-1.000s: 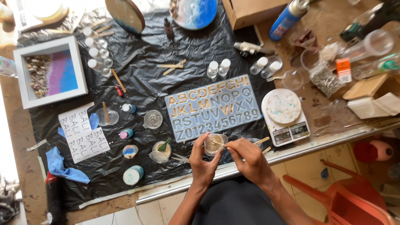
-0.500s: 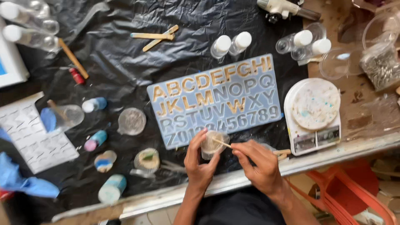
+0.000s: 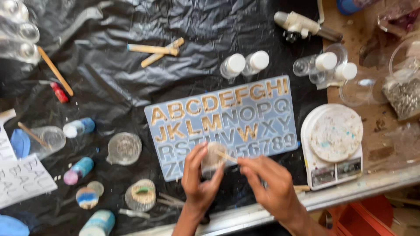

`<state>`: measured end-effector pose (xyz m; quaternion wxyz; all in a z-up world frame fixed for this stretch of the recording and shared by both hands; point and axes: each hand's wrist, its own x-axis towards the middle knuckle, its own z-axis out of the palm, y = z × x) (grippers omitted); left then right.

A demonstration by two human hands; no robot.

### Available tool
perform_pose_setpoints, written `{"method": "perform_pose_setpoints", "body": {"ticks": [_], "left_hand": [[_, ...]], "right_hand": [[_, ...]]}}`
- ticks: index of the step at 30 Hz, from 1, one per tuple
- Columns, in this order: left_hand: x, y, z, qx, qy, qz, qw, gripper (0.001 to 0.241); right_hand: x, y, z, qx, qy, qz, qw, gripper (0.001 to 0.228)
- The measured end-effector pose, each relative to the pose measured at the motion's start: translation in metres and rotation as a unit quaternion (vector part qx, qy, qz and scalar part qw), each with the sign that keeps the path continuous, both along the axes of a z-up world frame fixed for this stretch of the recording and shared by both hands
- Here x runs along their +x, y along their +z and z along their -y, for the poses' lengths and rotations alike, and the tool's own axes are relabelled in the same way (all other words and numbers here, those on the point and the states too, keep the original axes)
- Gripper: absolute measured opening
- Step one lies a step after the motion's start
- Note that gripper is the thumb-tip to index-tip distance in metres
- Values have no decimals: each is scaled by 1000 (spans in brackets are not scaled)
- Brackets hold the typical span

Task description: The person uses a wooden stick to scoop a glittery substance from a small plastic cup and carefully fills the letter and number cavities of a silicone mold. The person repeatedly scoops and places the material into the mold throughout the clip.

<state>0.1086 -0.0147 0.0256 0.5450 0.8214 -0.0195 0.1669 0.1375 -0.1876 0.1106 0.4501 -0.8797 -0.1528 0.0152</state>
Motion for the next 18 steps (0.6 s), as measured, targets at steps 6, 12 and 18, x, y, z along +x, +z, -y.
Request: {"method": "perform_pose_setpoints", "body": {"ticks": [6, 12, 18], "left_hand": [[-37, -31, 6, -14, 49, 25, 998, 68], [-66, -26, 29, -90, 145, -67, 983, 69], [-80, -38, 27, -92, 149, -78, 981, 61]], "right_hand": [[-33, -15, -14, 61, -46, 28, 997, 20], [-64, -28, -22, -87, -82, 16, 993, 13], [-83, -45, -17, -94, -90, -39, 991, 14]]}}
